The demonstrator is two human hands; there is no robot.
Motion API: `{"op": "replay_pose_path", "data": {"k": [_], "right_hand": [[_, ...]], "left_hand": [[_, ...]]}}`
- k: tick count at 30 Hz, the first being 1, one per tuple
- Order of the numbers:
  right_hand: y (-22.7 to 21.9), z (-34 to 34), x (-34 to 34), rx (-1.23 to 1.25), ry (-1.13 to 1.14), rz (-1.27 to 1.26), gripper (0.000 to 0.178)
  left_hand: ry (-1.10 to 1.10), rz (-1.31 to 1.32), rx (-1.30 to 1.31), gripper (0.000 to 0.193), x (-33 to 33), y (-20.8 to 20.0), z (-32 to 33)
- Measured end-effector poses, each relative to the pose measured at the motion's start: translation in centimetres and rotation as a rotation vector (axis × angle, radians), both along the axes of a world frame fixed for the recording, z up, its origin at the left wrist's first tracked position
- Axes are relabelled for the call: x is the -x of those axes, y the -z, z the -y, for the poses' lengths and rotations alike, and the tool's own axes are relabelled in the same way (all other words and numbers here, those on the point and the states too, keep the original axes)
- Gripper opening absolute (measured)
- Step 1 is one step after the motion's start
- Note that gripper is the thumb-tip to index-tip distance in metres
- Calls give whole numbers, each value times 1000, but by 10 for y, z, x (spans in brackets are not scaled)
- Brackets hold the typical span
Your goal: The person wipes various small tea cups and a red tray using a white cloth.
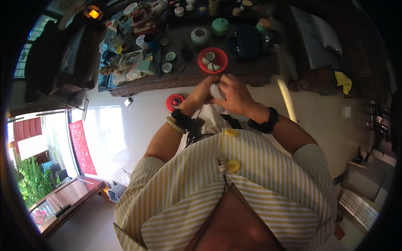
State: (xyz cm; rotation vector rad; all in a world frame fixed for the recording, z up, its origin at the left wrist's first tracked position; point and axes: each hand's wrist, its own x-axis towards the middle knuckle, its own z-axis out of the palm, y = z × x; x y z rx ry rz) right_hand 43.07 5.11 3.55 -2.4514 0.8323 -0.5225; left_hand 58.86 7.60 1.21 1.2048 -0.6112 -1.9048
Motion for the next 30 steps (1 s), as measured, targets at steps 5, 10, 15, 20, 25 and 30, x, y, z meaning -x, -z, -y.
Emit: {"op": "replay_pose_path", "data": {"k": [5,10,15,20,25,30], "right_hand": [[-4,8,17,229,-423,115,28],[13,15,11,316,-319,24,30],[21,-12,-21,207,-260,76,18],[17,-7,-25,296,-418,32,21],[22,-12,-43,268,-260,59,15],[22,-31,-63,254,-357,174,31]], "left_hand": [[250,-62,-101,48,-18,17,-7],[120,387,158,50,-13,-16,-17],[193,117,84,57,-45,9,-23],[352,165,-133,68,-68,4,-38],[310,361,276,88,-81,2,-42],[312,265,537,97,-100,39,-48]]}}
